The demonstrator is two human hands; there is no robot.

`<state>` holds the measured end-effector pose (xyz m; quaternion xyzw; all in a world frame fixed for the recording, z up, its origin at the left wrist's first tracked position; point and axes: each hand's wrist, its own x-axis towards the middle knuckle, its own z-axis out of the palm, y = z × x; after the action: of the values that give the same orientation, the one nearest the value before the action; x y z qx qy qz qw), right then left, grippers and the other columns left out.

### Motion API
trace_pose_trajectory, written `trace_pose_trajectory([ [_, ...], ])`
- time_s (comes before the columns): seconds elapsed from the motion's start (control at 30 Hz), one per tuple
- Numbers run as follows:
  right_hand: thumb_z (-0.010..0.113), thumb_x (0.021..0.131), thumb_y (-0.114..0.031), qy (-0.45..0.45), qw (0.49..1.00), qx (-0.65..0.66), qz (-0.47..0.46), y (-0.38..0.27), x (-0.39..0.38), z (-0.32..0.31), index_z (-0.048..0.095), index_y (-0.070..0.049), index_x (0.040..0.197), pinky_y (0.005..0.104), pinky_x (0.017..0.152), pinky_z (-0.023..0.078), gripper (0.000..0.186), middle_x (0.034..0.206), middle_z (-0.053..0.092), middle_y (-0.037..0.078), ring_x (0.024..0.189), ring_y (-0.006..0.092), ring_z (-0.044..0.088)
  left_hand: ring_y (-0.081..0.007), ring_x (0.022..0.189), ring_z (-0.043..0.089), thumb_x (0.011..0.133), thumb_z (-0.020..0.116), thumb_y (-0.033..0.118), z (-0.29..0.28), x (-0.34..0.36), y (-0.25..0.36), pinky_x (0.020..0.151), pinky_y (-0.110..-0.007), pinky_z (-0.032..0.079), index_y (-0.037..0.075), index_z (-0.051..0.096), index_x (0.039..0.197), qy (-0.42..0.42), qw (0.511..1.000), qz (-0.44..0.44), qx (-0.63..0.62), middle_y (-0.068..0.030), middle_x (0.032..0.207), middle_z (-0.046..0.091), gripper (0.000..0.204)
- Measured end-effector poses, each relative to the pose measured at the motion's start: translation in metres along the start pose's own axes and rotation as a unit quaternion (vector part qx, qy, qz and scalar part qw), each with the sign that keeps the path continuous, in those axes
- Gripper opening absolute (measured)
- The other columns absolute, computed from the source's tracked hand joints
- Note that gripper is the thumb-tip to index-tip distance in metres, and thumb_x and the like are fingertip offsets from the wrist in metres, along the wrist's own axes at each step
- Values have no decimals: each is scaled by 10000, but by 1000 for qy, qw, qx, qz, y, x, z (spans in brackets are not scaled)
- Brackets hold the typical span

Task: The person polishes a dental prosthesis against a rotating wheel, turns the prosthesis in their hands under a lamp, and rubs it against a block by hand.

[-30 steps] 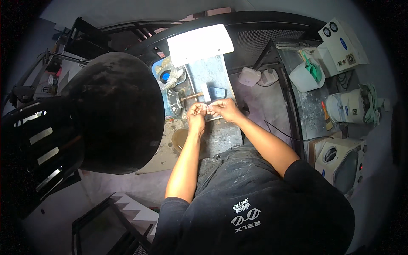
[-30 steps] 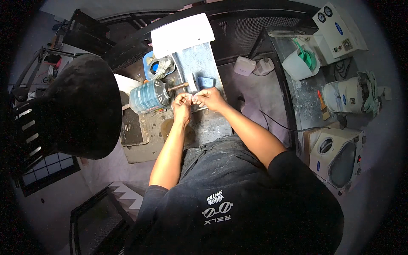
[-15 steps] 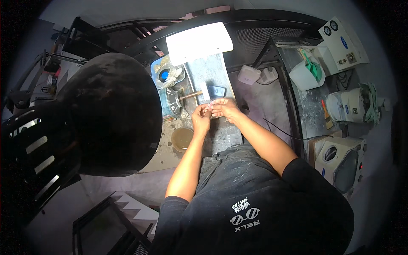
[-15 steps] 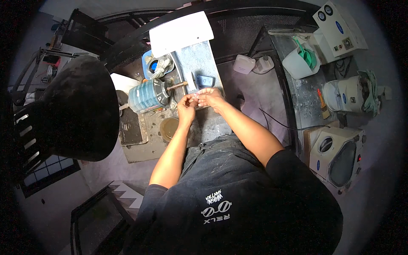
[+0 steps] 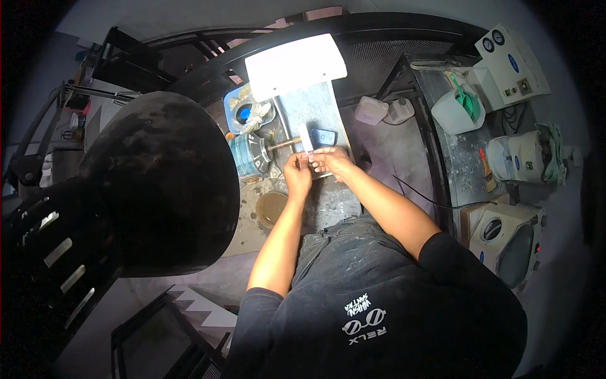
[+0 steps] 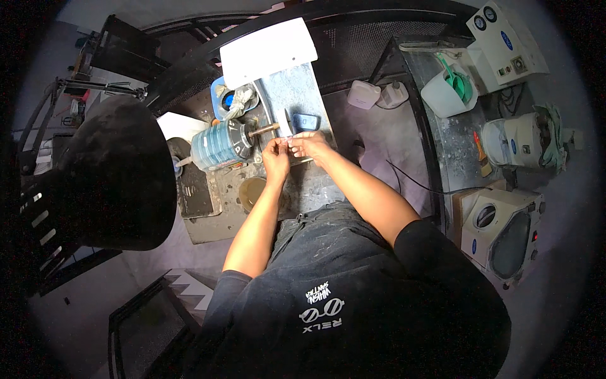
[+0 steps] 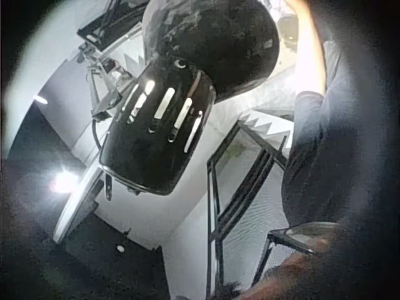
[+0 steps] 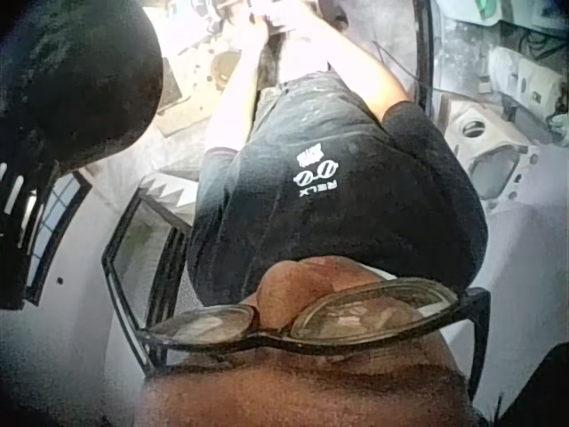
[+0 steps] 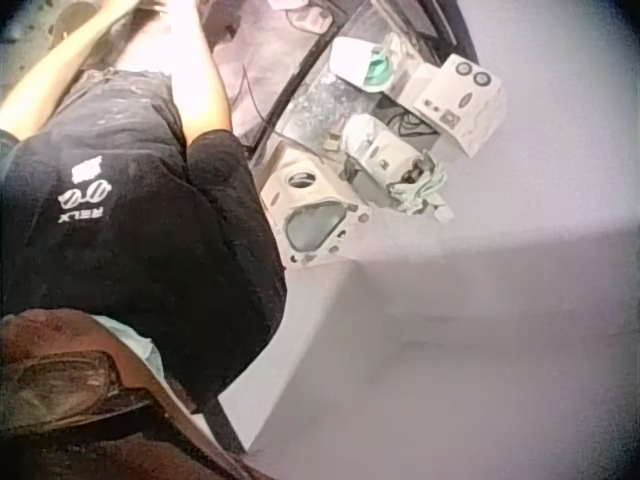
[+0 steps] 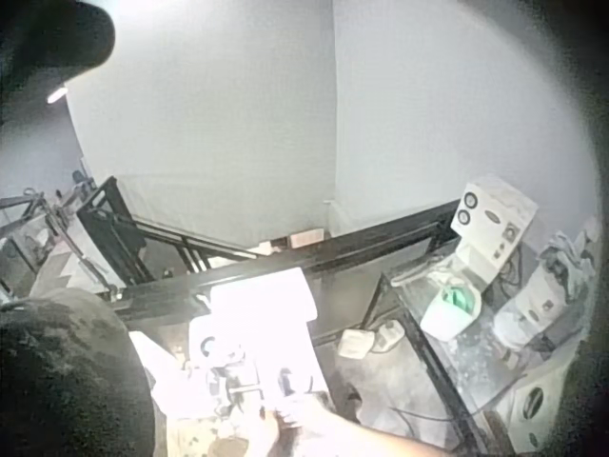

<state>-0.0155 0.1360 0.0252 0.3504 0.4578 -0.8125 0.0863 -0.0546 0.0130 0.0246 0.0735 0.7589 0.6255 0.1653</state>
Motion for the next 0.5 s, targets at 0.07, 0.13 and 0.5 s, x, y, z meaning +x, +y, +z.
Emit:
trace_pose_trajectory([
  [0.07, 670, 773, -83, 2, 1000, 26, -12, 0, 1, 3, 631, -6, 849, 243, 557, 506, 115, 751, 639, 60, 617, 121, 598, -90, 619, 532, 871, 500, 10, 2, 2, -2, 571, -229, 435, -36, 578, 851, 20, 1000, -7, -13, -42, 723, 598, 93],
  [0.13, 669, 772, -80, 8, 999, 32, -13, 0, 4, 2, 630, -5, 832, 242, 551, 502, 103, 738, 635, 60, 606, 123, 593, -94, 615, 537, 869, 503, 17, 6, 4, 2, 572, -230, 438, -42, 581, 847, 36, 999, -14, -27, -48, 722, 602, 101],
  [0.5, 671, 753, -60, 11, 999, 52, -12, 4, 15, 3, 628, 8, 758, 255, 502, 494, 81, 671, 614, 70, 540, 133, 573, -106, 549, 542, 834, 491, 0, 5, 14, 6, 489, -242, 443, -64, 572, 811, 28, 992, -95, -76, -78, 662, 600, 106],
])
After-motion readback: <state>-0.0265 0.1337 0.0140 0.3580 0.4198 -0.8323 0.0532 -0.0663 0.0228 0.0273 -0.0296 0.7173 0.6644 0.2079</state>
